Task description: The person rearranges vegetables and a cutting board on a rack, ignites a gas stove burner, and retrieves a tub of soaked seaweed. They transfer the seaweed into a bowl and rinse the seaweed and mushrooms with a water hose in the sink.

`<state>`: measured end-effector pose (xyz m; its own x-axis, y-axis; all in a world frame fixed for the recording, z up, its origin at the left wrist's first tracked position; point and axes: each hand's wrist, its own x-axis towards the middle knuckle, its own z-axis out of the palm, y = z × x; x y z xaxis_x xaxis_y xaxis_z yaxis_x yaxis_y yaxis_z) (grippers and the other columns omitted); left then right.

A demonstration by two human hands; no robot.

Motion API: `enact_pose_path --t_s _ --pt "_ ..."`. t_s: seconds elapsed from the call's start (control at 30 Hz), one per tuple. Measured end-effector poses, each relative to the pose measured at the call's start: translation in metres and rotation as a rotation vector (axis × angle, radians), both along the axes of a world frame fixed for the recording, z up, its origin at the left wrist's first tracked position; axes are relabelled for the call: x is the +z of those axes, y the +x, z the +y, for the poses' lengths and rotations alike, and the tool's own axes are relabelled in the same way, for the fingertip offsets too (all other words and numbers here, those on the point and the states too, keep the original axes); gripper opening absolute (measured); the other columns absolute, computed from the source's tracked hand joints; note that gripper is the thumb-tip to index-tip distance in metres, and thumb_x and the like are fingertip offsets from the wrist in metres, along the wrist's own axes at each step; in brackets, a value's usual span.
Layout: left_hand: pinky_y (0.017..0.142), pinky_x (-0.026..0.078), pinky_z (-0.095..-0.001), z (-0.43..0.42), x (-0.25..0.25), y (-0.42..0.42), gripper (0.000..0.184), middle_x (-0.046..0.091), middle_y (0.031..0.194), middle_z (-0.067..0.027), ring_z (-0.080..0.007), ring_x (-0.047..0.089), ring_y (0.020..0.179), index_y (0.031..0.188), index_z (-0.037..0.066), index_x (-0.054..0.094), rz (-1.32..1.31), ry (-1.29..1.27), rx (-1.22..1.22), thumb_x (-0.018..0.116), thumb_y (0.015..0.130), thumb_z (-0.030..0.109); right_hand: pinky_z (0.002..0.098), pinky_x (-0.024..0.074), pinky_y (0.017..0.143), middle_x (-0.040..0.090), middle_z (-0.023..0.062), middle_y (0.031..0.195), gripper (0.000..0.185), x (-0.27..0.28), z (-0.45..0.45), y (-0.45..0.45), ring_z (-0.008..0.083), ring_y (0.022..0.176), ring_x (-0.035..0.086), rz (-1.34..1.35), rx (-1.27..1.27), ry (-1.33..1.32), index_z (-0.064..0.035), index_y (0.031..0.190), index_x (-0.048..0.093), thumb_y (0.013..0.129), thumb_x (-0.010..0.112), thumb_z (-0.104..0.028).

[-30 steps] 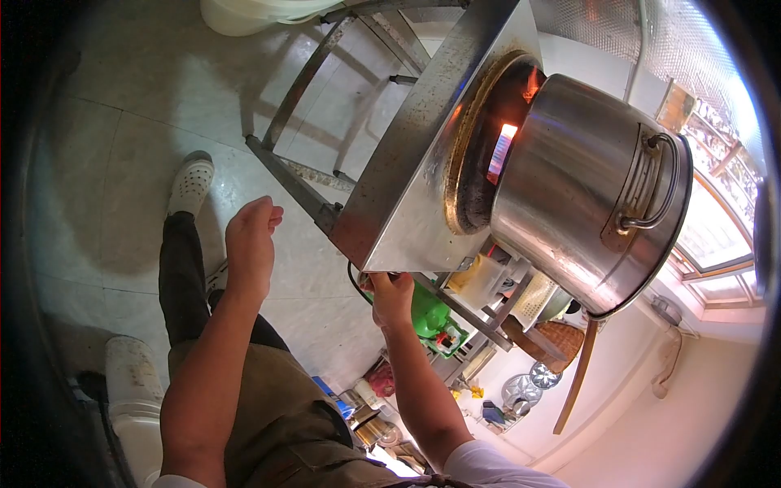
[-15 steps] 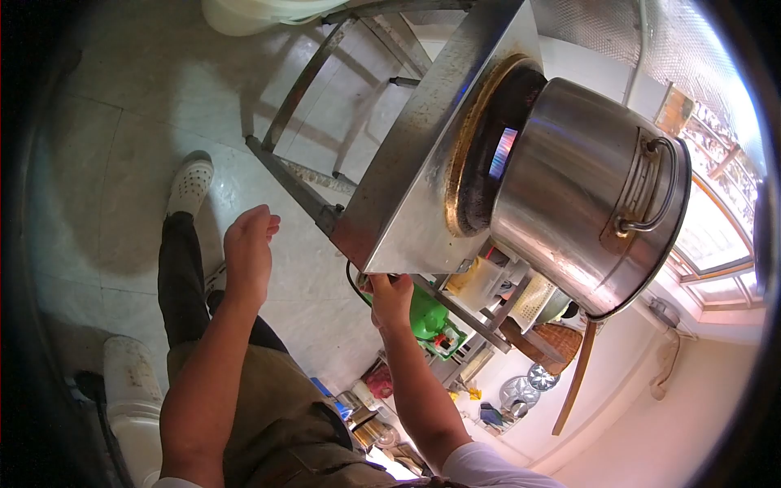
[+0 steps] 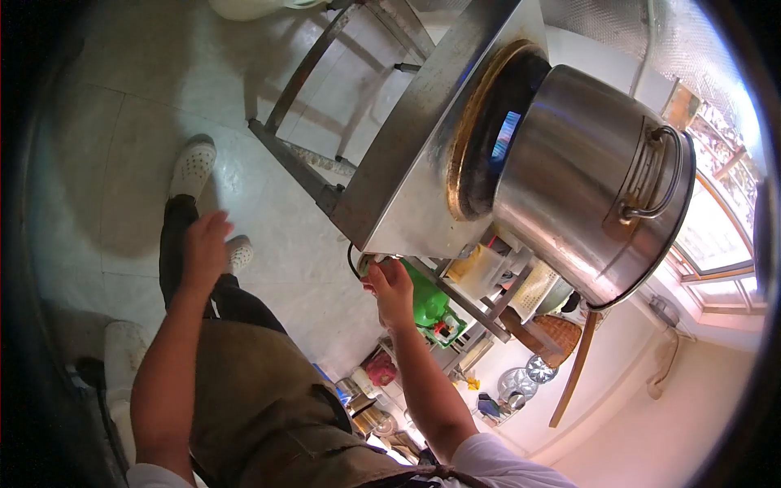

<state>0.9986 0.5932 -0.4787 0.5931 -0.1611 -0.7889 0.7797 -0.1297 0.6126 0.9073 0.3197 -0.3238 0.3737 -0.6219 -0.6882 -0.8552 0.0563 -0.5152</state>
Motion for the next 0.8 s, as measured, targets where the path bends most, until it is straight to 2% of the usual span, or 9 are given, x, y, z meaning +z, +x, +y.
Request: enact_pose_path --t_s 0.07,0.13,0.2,0.23,0.3,0.4,0.53,0.8 --pt "0.070 0.048 -0.0355 0.035 0.014 0.003 0.031 0.064 0.086 -0.0149 -0.0274 0.062 0.080 0.106 0.002 0.059 0.125 0.169 -0.384 0.046 0.092 0.026 0.0271 0.0482 0.069 0.061 0.0075 0.094 0.036 0.000 -0.005 0.002 0.0139 0.079 0.059 -0.007 0.043 -0.048 0.0005 0.105 0.052 0.080 0.071 -0.016" --pt "0.080 0.047 -0.0411 0.066 -0.001 -0.025 0.034 0.062 0.106 -0.0177 -0.0355 0.059 0.095 0.113 0.003 0.054 -0.076 0.426 -0.926 0.045 0.093 0.030 0.0261 0.0473 0.069 0.060 0.0072 0.093 0.035 0.001 -0.005 0.016 0.0135 0.078 0.057 -0.066 0.072 -0.073 0.0010 0.104 0.052 0.079 0.071 -0.014" --pt "0.094 0.041 -0.0459 0.111 -0.060 -0.114 0.047 0.047 0.129 -0.0246 -0.0428 0.049 0.114 0.127 0.004 0.045 -0.335 0.527 -1.152 0.046 0.092 0.034 0.0260 0.0472 0.066 0.060 0.0073 0.090 0.034 0.001 0.010 0.043 0.0136 0.075 0.058 -0.174 0.081 -0.054 0.0011 0.104 0.053 0.079 0.070 -0.013" --pt "0.097 0.039 -0.0460 0.109 -0.054 -0.114 0.051 0.041 0.133 -0.0263 -0.0441 0.045 0.117 0.130 0.004 0.042 -0.152 0.485 -0.963 0.047 0.091 0.036 0.0266 0.0473 0.061 0.061 0.0059 0.082 0.028 -0.007 0.004 0.036 0.0131 0.070 0.057 -0.114 0.041 -0.046 0.0007 0.100 0.056 0.079 0.069 -0.012" --pt "0.102 0.034 -0.0462 0.104 -0.028 -0.101 0.060 0.028 0.141 -0.0297 -0.0468 0.037 0.123 0.137 0.005 0.037 0.196 0.398 -0.571 0.049 0.089 0.039 0.0272 0.0475 0.060 0.061 0.0049 0.079 0.024 -0.011 0.011 0.041 0.0127 0.068 0.056 -0.063 -0.010 -0.071 0.0001 0.096 0.058 0.079 0.069 -0.012" --pt "0.103 0.034 -0.0461 0.092 -0.016 -0.081 0.069 0.023 0.141 -0.0336 -0.0476 0.037 0.124 0.141 0.005 0.031 0.290 0.411 -0.698 0.052 0.086 0.042 0.0281 0.0484 0.059 0.061 0.0044 0.078 0.017 -0.014 0.012 0.041 0.0133 0.064 0.057 -0.017 -0.028 -0.091 -0.0025 0.093 0.059 0.080 0.067 -0.009" --pt "0.103 0.034 -0.0459 0.083 -0.007 -0.067 0.070 0.024 0.141 -0.0325 -0.0478 0.037 0.124 0.140 0.005 0.033 0.306 0.457 -0.737 0.053 0.085 0.042 0.0292 0.0491 0.060 0.061 0.0042 0.079 0.013 -0.014 0.005 0.038 0.0140 0.063 0.058 -0.010 -0.044 -0.032 -0.0039 0.091 0.060 0.079 0.063 -0.005" --pt "0.103 0.034 -0.0452 0.083 -0.004 -0.064 0.066 0.025 0.142 -0.0312 -0.0458 0.037 0.124 0.138 0.004 0.036 0.296 0.464 -0.705 0.052 0.085 0.040 0.0298 0.0484 0.062 0.061 0.0041 0.083 0.018 -0.015 -0.003 0.032 0.0137 0.069 0.057 -0.083 -0.038 0.089 -0.0022 0.095 0.059 0.080 0.064 -0.009"
